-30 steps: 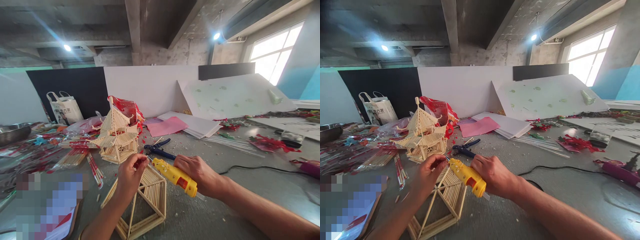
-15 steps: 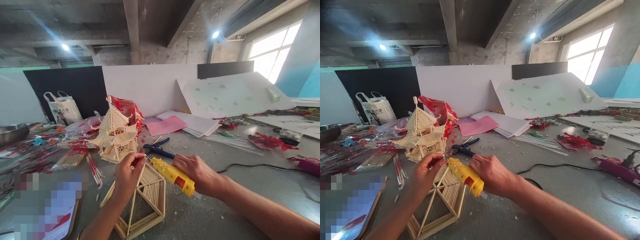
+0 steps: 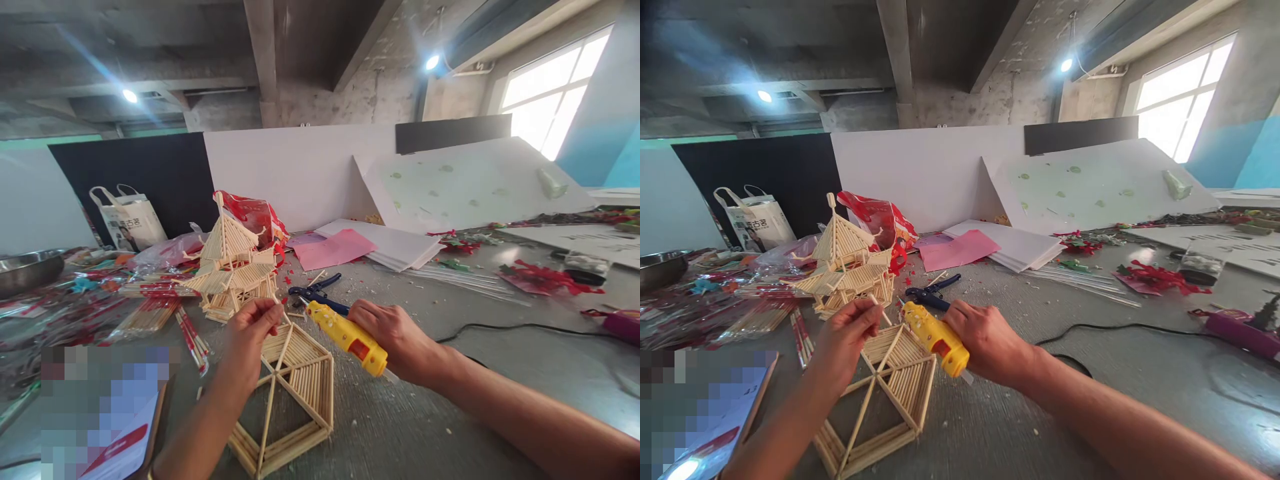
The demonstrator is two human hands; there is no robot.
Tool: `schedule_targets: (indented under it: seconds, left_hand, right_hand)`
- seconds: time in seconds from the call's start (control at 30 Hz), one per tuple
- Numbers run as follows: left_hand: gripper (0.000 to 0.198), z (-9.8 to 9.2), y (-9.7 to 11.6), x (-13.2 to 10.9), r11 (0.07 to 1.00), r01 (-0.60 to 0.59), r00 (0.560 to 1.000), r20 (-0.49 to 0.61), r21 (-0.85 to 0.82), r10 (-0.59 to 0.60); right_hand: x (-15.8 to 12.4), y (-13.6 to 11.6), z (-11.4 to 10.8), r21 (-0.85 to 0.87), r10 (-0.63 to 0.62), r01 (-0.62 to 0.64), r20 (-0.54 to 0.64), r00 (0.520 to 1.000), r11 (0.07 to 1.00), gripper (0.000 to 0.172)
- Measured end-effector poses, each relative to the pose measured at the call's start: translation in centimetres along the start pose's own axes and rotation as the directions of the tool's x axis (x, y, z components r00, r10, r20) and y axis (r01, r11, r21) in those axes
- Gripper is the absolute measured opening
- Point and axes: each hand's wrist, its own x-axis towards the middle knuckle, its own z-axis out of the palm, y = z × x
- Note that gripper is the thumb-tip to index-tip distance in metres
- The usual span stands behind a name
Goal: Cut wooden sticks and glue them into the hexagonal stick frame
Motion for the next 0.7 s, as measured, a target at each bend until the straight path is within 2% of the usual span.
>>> schedule_targets:
  seconds: [0.1,0.27,0.4,0.7]
  left_hand:
    - [0.020,-0.3,0.5,0.2,0.954,0.132,0.991,0.022,-0.269,-0.131]
    - [0.016,-0.5,0.8,0.3,0.837,0.232,0.971,0.066,-0.496,-0.229]
    - [0.010,-0.4,0.6,0.3,0.791,0.263,0.961,0.076,-0.553,-0.266]
    - [0.004,0.3,0.8,-0.3,0.758,0.292,0.951,0.088,-0.583,-0.298]
  right_hand:
    - [0.0,-0.1,0.3,-0.007,-0.019,0.019,0.012,1.000,1.000,0.013]
    - [0.0,-1.0,0.4,0.020,-0.126,0.125,0.013,0.992,0.992,0.012]
    - [0.0,-1.2,0.4,0.025,-0.144,0.143,0.008,0.990,0.989,0.015]
    - [-0.2,-1.0,0.4,0.017,-0.147,0.148,-0.017,0.989,0.989,0.016]
